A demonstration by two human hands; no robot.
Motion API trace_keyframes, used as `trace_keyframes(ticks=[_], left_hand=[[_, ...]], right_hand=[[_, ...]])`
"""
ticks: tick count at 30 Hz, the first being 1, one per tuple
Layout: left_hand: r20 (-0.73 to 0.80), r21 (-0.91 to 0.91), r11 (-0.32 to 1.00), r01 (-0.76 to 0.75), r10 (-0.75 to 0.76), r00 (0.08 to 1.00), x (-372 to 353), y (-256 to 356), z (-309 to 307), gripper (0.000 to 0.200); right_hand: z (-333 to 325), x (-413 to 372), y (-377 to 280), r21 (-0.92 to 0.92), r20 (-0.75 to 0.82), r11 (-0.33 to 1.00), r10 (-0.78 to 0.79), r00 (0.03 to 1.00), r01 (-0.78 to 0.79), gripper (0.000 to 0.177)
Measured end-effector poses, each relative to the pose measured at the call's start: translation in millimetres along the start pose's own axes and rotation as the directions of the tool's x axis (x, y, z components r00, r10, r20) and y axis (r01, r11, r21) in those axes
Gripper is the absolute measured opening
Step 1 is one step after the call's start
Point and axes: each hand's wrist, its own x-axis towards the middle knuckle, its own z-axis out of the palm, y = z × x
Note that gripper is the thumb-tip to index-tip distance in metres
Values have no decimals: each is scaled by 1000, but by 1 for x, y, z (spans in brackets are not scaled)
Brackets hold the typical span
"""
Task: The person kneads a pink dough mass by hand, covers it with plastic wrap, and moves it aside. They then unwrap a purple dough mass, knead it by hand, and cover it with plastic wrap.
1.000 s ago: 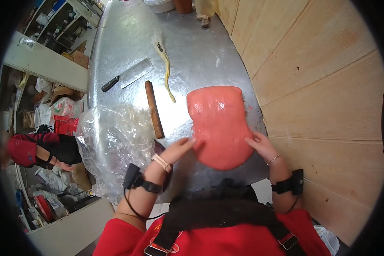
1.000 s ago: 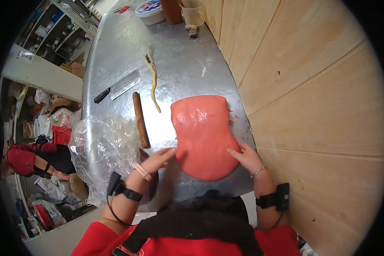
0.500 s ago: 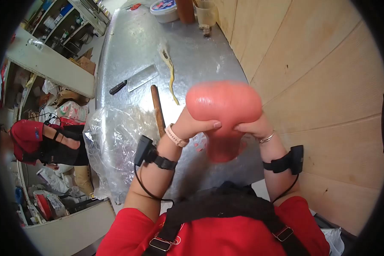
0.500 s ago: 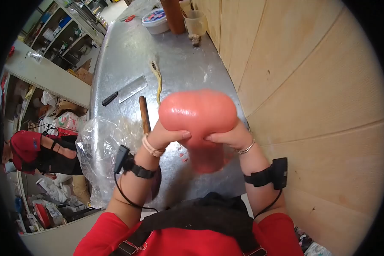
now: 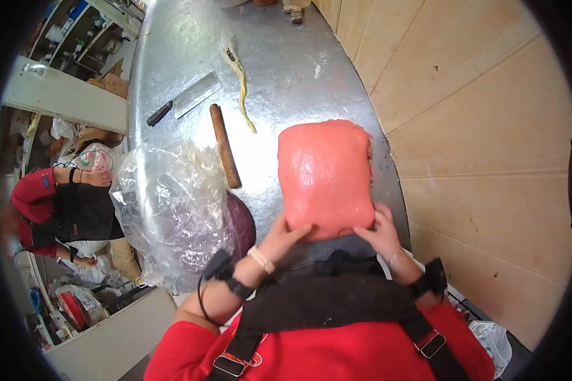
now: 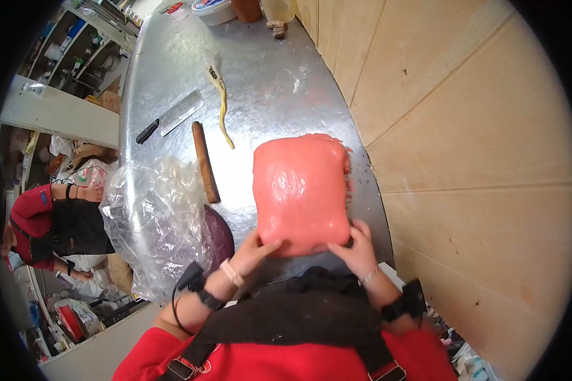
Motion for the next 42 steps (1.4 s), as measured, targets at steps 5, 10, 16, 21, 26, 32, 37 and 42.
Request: trace_keyframes(ticks=[5, 10, 16, 21, 26, 32, 37, 42], left_hand=[[-110, 881, 391, -266, 717, 689, 5, 77, -17, 84], [407, 756, 407, -514, 322, 854, 176, 145, -3, 81], [451, 808, 556, -197, -369, 812, 247, 132, 43, 94], [655, 204, 977, 63, -184, 733, 171, 139, 11, 61], [319, -103, 983, -155, 180, 931, 29, 194, 10, 51], [122, -415, 900, -131, 197, 973, -6, 179, 4, 59], [-378, 865, 500, -50, 712, 591, 77, 35, -65, 80], [-113, 546, 830, -112, 205, 972, 133, 86, -66, 87]], right_hand=[[-19, -61, -19, 685, 340, 473, 465, 817, -554, 60], [23, -23, -33, 918, 392, -37, 221, 893, -394, 51], [42, 48, -62, 987, 126, 72, 178, 976, -140, 65], [17, 112, -93, 972, 87, 214, 54, 995, -97, 59], [-24, 88, -211, 901, 109, 432, -336, 935, 50, 30], [-41, 91, -271, 715, 279, 661, 31, 960, -229, 53], [-24, 136, -115, 204, 57, 959, 188, 981, -195, 97], [-6, 185, -101, 480, 318, 839, 105, 942, -256, 76]])
